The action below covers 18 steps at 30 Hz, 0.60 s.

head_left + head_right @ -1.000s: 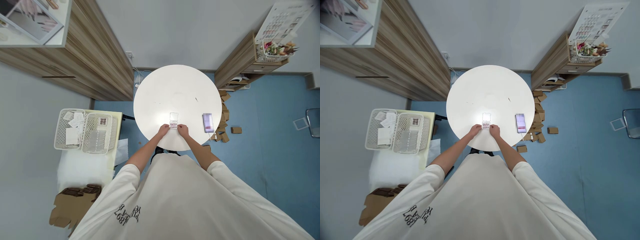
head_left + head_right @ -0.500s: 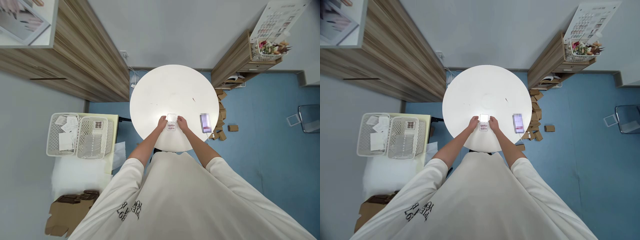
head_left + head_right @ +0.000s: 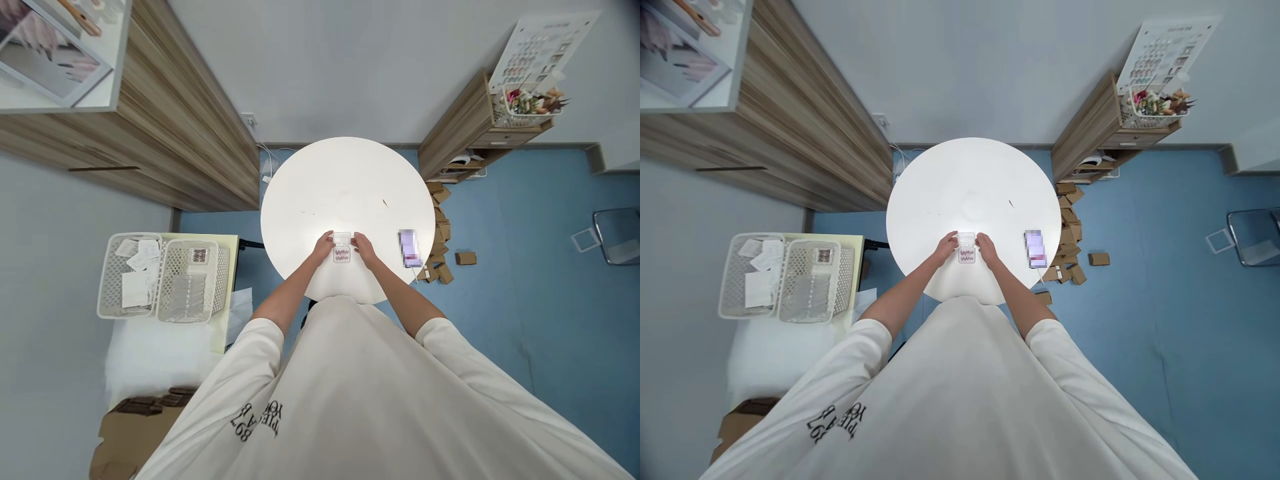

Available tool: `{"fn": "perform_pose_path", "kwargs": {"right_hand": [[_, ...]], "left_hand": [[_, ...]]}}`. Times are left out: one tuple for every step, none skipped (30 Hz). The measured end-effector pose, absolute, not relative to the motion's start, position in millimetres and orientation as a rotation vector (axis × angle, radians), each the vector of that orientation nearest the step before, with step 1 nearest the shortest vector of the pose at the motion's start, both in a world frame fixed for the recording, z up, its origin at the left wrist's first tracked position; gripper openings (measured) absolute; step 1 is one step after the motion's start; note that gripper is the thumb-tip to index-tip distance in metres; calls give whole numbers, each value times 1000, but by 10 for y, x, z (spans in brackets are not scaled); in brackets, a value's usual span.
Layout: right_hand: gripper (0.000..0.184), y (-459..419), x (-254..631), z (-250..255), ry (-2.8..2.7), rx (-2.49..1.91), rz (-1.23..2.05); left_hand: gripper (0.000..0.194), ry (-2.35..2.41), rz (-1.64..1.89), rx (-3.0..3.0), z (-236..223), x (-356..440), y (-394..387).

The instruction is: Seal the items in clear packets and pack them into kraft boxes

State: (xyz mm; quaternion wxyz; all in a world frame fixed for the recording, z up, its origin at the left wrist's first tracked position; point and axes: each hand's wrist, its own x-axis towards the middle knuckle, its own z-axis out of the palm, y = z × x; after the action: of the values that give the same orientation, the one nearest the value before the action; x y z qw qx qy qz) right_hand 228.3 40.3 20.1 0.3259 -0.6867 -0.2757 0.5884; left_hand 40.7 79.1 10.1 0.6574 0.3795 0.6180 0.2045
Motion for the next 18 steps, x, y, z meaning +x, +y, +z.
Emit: {"fn": "perform_pose_path", "kwargs": {"right_hand": [[53,390,2274,238,-757,-1809,1528],[53,365,2265,272,-794,-1816,1516],[54,330,2257,302,-829,-1821,1507],[55,285,2249,326,-857,-1824,1502],[55,232,2242,344,-877,-1824,1502],[56,173,2235,355,-884,-1825,1510],[57,113,2228,359,-885,-1828,1520],[57,55,2221,355,-883,-1833,1531],[57,0,2214,346,-882,-1840,1542],[57,-49,2207,332,-884,-1846,1549],[58,-92,2200,313,-892,-1849,1554],[58,-127,2195,293,-912,-1849,1553],[58,-158,2191,270,-943,-1847,1545],[57,-184,2188,247,-987,-1846,1535],[57,-208,2187,224,-1043,-1850,1523],[56,-233,2188,201,-1111,-1860,1512],[55,-258,2188,180,-1186,-1880,1502],[55,-286,2189,160,-1271,-1906,1491]], "left_hand": [[60,1395,486,887,115,398,775],[56,1392,510,917,124,388,750],[52,1392,532,944,127,378,715],[49,1392,549,965,125,365,672],[47,1392,562,977,118,351,622],[46,1389,569,978,106,337,566],[47,1387,572,970,92,322,507],[48,1385,574,955,76,307,448],[49,1385,573,940,59,292,392],[50,1387,570,926,43,279,340],[51,1386,564,916,30,265,295],[50,1384,556,913,20,251,256],[50,1381,544,918,14,236,223],[50,1381,525,933,12,220,195],[49,1389,501,960,15,201,168],[49,1406,469,1000,22,181,141],[48,1429,434,1047,32,160,112],[47,1455,397,1102,43,139,81]]}}
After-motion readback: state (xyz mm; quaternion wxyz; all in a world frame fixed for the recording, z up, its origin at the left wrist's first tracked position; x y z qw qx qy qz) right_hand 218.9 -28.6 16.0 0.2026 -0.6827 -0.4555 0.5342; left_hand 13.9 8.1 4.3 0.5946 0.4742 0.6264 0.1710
